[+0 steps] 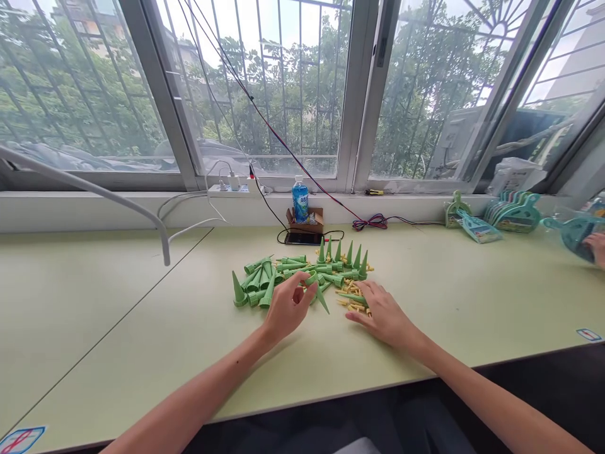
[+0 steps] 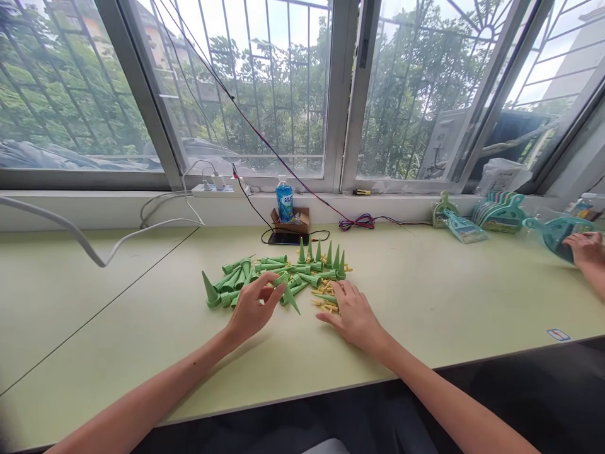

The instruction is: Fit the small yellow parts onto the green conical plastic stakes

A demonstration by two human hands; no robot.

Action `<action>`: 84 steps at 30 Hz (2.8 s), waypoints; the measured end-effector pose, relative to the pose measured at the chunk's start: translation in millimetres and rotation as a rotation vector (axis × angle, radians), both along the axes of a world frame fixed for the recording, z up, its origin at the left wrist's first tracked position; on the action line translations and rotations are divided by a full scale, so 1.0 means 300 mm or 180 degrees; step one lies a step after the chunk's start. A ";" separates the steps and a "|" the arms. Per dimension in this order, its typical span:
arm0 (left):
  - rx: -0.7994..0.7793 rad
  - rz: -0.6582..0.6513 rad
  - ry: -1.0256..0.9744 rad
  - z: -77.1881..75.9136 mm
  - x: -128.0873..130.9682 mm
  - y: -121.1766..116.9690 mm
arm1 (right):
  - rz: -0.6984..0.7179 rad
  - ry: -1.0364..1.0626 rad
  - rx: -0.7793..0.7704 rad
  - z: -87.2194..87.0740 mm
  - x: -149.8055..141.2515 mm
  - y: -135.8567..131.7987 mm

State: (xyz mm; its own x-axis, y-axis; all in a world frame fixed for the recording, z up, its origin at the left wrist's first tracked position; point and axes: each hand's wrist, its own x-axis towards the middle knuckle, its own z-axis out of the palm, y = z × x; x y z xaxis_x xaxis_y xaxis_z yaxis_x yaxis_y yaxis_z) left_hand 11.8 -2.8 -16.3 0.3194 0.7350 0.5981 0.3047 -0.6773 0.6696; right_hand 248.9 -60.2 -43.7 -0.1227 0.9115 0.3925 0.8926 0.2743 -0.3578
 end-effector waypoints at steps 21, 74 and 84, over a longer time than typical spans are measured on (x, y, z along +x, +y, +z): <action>0.0098 0.0058 0.0088 -0.009 -0.001 0.005 | 0.0243 0.0986 0.0034 -0.068 -0.143 0.042; 0.0641 0.0605 0.0218 0.041 -0.091 0.059 | 0.1255 0.0624 0.0866 0.060 -0.196 0.190; 0.0674 0.0361 0.0443 0.027 -0.069 0.050 | 0.1462 0.0595 0.0628 0.063 -0.119 0.237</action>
State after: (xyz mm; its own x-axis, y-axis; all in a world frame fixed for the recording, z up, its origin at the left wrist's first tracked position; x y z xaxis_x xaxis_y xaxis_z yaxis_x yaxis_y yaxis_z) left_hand -8.9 12.4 -8.2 0.3321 0.6341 0.6983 0.4658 -0.7540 0.4632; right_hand 213.2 10.9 -24.8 -0.4034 0.6869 0.6045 0.5906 0.7001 -0.4014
